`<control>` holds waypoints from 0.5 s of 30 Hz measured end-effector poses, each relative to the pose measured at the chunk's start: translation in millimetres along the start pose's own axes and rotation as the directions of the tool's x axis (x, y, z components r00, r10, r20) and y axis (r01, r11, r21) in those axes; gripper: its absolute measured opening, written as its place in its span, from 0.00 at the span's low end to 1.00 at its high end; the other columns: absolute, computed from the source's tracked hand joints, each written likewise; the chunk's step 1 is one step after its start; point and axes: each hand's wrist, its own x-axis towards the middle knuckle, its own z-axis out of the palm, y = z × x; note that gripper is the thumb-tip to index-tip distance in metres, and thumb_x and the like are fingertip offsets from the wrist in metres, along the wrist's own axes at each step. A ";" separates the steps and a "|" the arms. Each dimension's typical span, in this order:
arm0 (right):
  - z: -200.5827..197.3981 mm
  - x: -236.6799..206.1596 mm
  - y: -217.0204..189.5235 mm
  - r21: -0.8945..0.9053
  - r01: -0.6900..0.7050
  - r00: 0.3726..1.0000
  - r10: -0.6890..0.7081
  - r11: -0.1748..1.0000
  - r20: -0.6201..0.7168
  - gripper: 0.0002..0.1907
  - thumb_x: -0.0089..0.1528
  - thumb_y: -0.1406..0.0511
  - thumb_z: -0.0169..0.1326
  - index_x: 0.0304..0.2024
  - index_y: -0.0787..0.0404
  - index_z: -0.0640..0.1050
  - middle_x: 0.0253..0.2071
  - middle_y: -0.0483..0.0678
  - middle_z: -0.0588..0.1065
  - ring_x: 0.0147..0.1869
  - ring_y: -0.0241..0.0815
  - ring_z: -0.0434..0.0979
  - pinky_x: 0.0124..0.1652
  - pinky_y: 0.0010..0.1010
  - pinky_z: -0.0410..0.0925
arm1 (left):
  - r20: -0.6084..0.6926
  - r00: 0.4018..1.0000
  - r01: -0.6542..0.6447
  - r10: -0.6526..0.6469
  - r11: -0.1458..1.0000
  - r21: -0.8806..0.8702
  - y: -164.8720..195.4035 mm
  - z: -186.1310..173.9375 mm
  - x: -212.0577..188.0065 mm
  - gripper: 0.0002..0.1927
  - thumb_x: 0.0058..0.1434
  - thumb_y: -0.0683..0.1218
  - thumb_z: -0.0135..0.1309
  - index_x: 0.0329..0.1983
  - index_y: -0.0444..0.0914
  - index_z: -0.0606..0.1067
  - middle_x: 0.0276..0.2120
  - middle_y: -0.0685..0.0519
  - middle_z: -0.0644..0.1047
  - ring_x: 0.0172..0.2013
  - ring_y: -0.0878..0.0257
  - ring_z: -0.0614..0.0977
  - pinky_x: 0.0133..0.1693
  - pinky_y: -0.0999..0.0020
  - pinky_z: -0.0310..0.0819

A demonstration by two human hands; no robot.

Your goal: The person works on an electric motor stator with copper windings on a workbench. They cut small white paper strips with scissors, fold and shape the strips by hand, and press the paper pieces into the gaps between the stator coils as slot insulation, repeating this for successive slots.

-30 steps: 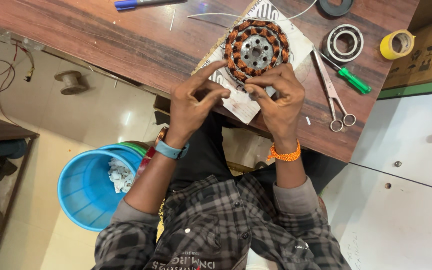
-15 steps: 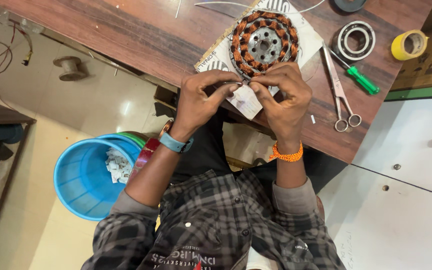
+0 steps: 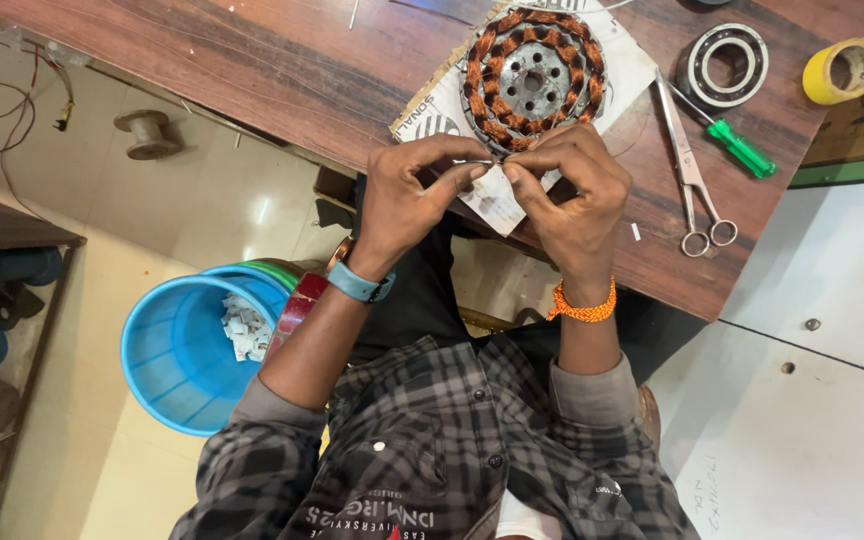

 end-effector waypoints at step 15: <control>-0.1 2.4 -0.9 -0.041 0.013 1.000 -0.012 0.999 0.019 0.06 0.59 0.72 0.69 0.38 0.64 0.84 0.35 0.47 0.78 0.44 0.40 0.77 0.43 0.29 0.70 | 0.001 0.999 -0.045 0.045 0.998 0.038 -3.3 0.7 -0.6 0.09 0.61 0.36 0.59 0.45 0.34 0.82 0.38 0.50 0.85 0.37 0.65 0.88 0.40 0.72 0.82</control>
